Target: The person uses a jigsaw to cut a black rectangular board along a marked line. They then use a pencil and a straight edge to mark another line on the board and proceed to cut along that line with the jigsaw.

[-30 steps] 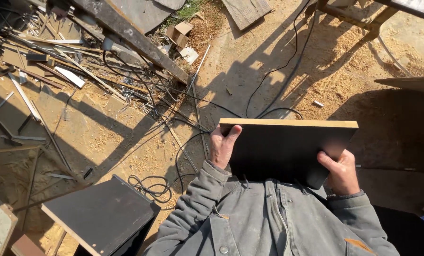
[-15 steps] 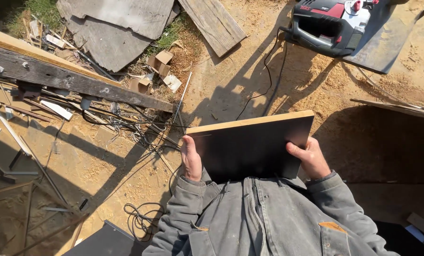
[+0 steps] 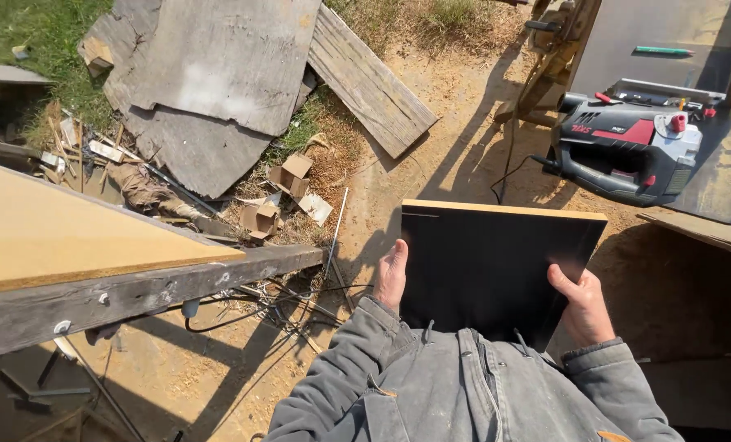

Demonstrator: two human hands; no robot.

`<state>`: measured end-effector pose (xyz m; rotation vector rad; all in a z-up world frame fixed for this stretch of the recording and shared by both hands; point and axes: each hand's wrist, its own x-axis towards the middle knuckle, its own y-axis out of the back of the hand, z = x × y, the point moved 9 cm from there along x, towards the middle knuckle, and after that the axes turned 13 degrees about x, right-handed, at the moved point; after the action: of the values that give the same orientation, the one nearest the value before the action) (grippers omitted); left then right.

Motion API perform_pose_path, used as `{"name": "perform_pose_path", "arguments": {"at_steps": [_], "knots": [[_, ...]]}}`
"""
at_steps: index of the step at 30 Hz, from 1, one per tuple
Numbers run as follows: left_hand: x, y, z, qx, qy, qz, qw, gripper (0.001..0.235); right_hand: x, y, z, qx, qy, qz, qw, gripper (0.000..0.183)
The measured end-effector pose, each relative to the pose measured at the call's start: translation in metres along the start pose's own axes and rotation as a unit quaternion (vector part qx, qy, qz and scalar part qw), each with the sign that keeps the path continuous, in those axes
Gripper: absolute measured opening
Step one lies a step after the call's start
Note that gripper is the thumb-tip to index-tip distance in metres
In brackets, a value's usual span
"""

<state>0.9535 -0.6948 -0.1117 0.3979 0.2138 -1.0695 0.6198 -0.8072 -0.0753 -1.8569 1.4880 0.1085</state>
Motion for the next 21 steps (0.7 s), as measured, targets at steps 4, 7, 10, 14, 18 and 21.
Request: {"name": "perform_pose_path", "arguments": {"at_steps": [4, 7, 10, 14, 18, 21], "knots": [[0.043, 0.021, 0.014, 0.006, 0.028, -0.052, 0.998, 0.063, 0.048, -0.023, 0.014, -0.027, -0.012, 0.045, 0.999, 0.043], [0.072, 0.025, 0.027, -0.061, 0.043, -0.129, 0.989, 0.060, 0.071, -0.043, 0.021, -0.033, -0.034, 0.068, 0.997, 0.044], [0.094, 0.028, 0.023, -0.083, 0.082, -0.150, 0.982, 0.049, 0.090, -0.060, 0.021, -0.048, -0.053, 0.092, 0.993, 0.044], [0.116, 0.038, 0.033, -0.105, 0.102, -0.149, 0.978, 0.046, 0.113, -0.072, 0.025, -0.050, -0.068, 0.106, 0.991, 0.044], [0.133, 0.058, 0.062, -0.087, 0.096, -0.136, 0.982, 0.044, 0.122, -0.101, 0.014, -0.041, -0.059, 0.101, 0.992, 0.045], [0.141, 0.063, 0.078, -0.144, 0.088, -0.161, 0.972, 0.042, 0.120, -0.124, 0.002, -0.031, -0.045, 0.097, 0.994, 0.046]]}}
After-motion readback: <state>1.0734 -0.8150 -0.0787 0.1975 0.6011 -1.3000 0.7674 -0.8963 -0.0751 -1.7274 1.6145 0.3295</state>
